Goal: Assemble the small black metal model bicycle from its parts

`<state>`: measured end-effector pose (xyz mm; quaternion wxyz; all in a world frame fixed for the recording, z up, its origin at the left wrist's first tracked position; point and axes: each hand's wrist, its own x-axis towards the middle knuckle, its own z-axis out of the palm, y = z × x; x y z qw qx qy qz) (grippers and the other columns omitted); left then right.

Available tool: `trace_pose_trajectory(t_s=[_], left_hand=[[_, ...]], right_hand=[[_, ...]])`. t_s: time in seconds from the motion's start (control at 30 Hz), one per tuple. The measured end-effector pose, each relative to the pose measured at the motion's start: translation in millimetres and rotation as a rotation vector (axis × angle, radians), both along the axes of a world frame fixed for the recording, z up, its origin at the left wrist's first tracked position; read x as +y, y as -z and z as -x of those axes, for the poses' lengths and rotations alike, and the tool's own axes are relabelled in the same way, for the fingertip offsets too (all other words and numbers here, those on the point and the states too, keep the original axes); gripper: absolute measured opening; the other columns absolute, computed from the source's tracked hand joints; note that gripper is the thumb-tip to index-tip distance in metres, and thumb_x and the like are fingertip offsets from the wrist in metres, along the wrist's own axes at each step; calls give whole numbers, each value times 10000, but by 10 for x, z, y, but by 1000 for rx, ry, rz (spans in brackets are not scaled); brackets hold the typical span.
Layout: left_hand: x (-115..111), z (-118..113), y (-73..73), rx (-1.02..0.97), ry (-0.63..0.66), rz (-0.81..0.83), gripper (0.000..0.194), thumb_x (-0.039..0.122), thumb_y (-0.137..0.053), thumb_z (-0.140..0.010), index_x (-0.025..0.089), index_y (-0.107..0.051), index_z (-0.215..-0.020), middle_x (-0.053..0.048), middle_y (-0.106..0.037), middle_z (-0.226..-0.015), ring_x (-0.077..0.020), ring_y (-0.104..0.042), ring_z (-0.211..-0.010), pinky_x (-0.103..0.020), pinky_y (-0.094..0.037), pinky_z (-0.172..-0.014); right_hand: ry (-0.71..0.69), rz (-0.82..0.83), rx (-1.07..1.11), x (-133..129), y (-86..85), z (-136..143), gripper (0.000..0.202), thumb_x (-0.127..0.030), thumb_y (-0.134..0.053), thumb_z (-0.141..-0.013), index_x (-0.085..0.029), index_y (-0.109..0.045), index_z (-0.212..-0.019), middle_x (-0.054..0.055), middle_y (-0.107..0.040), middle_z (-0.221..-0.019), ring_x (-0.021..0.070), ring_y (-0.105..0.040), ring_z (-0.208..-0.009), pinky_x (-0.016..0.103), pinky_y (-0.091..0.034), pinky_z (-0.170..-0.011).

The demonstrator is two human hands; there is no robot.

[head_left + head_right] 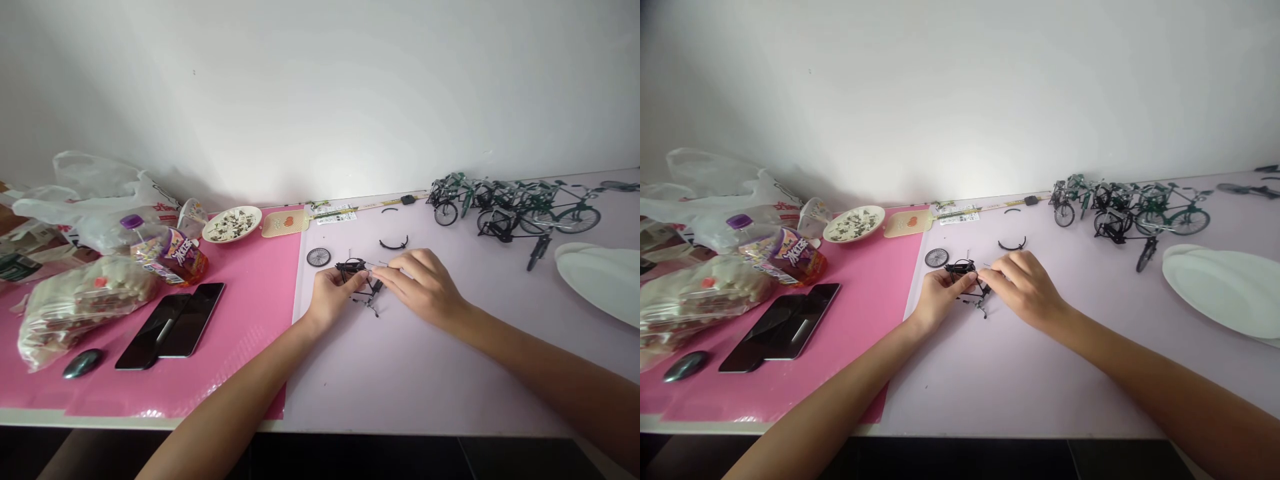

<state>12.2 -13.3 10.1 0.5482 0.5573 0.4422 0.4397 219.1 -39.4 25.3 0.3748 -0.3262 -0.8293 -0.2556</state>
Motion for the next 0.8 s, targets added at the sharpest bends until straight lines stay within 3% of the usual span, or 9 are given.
trace_pose_trajectory(t_s=[0.13, 0.33, 0.5, 0.67, 0.8], left_hand=[[-25, -16, -19, 16, -45, -4, 365, 494, -859, -771, 145, -756, -740, -98, -783, -777, -231, -726, -754, -352, -561, -740], [-70, -54, -37, 4, -101, -43, 333, 465, -867, -759, 149, -764, -758, -78, -774, -764, -213, -697, -721, -308, -516, -649], [-77, -52, -66, 6, -140, -57, 340, 473, -861, -744, 147, -764, -744, -66, -762, -752, -204, -680, -723, -289, -495, -637], [-67, -41, -64, 56, -200, -106, 385, 492, -852, -742, 149, -701, -651, -20, -670, -642, -140, -554, -611, -263, -396, -562], [-68, -54, -36, 97, -221, -134, 425, 513, -850, -738, 151, -666, -615, 2, -592, -590, -123, -476, -588, -264, -328, -541]], right_hand=[[-25, 3, -39, -22, -31, -8, 308, -39, -653, -944, -245, -728, -1160, 25, -699, -859, 197, -575, -819, 371, -452, -781], [59, -16, -130, -5, -72, 34, 60, -159, -681, -977, -196, -674, -931, 25, -655, -766, 202, -560, -776, 374, -429, -741], [66, 59, -107, 11, -60, 53, 39, -144, -613, -999, -174, -608, -975, 78, -694, -899, 230, -590, -859, 385, -455, -785], [62, 69, -142, 23, -20, 49, 103, -105, -592, -1001, -196, -590, -952, 60, -654, -870, 226, -578, -840, 376, -420, -751], [138, -14, -163, 29, -28, 56, 257, -178, -627, -1009, -219, -534, -773, 12, -560, -698, 198, -497, -712, 367, -341, -669]])
